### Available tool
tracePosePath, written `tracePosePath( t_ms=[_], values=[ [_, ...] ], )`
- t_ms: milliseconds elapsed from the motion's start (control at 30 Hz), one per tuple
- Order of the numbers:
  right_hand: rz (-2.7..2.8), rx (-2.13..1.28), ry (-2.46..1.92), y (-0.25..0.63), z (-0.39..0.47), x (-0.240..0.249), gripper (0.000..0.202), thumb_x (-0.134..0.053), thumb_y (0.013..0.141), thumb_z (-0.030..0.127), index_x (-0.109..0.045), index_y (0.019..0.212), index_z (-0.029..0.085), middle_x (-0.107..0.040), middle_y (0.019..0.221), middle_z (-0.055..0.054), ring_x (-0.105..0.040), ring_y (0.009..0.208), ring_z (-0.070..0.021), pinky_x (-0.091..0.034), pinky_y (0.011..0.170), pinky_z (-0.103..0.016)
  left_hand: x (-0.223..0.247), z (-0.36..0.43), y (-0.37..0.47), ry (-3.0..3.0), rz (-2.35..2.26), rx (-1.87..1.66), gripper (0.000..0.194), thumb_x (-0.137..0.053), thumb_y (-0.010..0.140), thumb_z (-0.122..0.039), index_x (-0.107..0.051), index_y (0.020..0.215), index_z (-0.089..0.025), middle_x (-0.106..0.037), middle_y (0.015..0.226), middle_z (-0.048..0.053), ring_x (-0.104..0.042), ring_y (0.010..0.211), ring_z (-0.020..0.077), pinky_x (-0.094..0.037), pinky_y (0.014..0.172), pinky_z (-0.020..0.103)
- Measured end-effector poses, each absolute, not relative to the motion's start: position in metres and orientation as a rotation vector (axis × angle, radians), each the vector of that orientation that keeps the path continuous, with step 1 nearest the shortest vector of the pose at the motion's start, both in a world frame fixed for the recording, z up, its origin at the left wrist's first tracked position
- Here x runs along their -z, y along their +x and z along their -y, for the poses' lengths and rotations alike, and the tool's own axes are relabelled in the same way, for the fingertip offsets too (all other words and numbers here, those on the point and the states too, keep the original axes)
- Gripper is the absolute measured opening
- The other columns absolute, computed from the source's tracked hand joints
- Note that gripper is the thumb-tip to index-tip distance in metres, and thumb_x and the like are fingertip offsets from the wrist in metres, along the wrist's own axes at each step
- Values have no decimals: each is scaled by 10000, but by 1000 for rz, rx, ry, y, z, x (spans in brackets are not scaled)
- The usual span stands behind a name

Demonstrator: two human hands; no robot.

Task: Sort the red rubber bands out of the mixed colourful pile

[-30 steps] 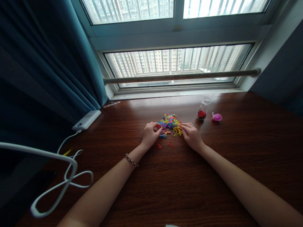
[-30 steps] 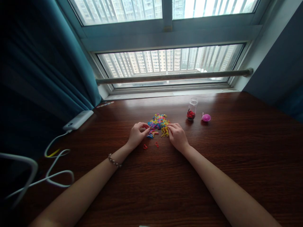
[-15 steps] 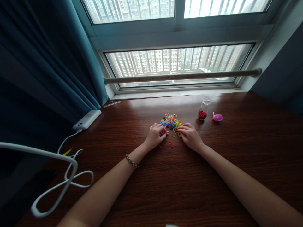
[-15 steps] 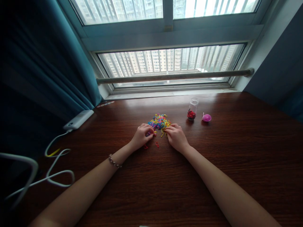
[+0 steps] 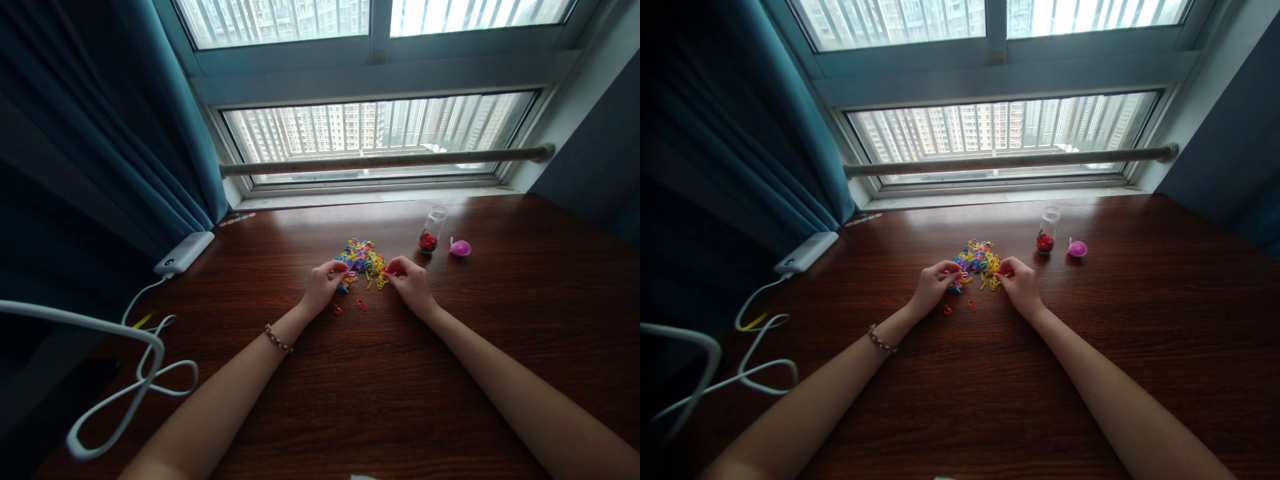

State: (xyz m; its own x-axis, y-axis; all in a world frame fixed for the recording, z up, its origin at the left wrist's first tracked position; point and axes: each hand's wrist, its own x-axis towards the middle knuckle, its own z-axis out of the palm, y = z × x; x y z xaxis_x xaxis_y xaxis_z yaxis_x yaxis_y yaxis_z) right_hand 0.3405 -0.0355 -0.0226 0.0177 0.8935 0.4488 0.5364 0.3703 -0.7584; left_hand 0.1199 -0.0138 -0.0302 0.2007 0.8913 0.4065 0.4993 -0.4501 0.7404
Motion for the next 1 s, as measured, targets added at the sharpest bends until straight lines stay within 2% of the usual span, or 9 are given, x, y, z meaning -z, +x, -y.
tracePosePath(
  t_ms=[100,233,333,500,600,733,833,900,1000],
  values=[
    [1616,-466,-1287,341,35,22,111,-586,714,291,-577,737,183,-610,677,-12,-554,576,-139,-456,576,-266,29,15,121,2026,-1297,-1158,184,-566,766,-333,-634,852,-185,-666,782,21,-598,622,131,-495,591,250],
    [1704,-447,-1156,337,40,19,134,-529,782,259,-616,855,188,-645,805,-47,-590,710,-161,-466,677,-283,26,16,122,1948,-1228,-1188,151,-556,775,-281,-622,862,-176,-672,810,33,-631,727,153,-514,664,266],
    [1907,-469,-1010,329,50,17,180,-458,833,229,-627,888,199,-636,818,-50,-584,738,-154,-459,689,-273,24,17,123,1912,-1176,-1207,147,-560,772,-268,-610,872,-171,-669,836,39,-637,762,157,-521,713,283],
    [2213,-533,-823,315,64,13,222,-417,861,224,-637,888,217,-643,907,-49,-585,783,-141,-463,715,-255,25,15,123,1883,-1226,-1232,210,-616,726,-280,-596,898,-163,-652,795,38,-632,699,154,-531,648,279],
    [2333,-477,-752,312,65,13,224,-433,858,225,-656,847,236,-659,948,-32,-572,820,-152,-454,759,-277,27,13,122,1884,-1183,-1249,213,-628,709,-240,-593,900,-154,-630,851,47,-628,719,146,-531,651,269],
    [2336,-543,-727,313,63,15,189,-484,837,234,-670,807,226,-674,850,-35,-578,783,-146,-456,740,-266,27,12,121,1921,-1152,-1299,105,-608,710,-183,-623,809,-152,-590,928,53,-610,777,138,-527,691,261],
    [2273,-744,-705,315,62,17,150,-555,795,272,-673,802,179,-659,727,-36,-577,638,-115,-461,630,-219,24,13,122,1946,-1170,-1294,62,-596,716,-173,-648,745,-158,-598,901,49,-596,827,148,-519,720,262],
    [2195,-890,-741,316,61,18,188,-598,760,314,-670,820,151,-645,659,-24,-548,541,-96,-445,542,-197,22,15,123,1933,-1168,-1275,75,-594,722,-186,-664,742,-166,-604,897,49,-593,839,151,-516,727,263],
    [2060,-1035,-827,317,61,17,269,-608,743,369,-668,857,134,-638,621,-20,-539,509,-95,-432,493,-191,19,16,123,1902,-1158,-1249,101,-592,734,-224,-679,746,-173,-615,879,49,-598,827,156,-513,734,270]
  ],
)
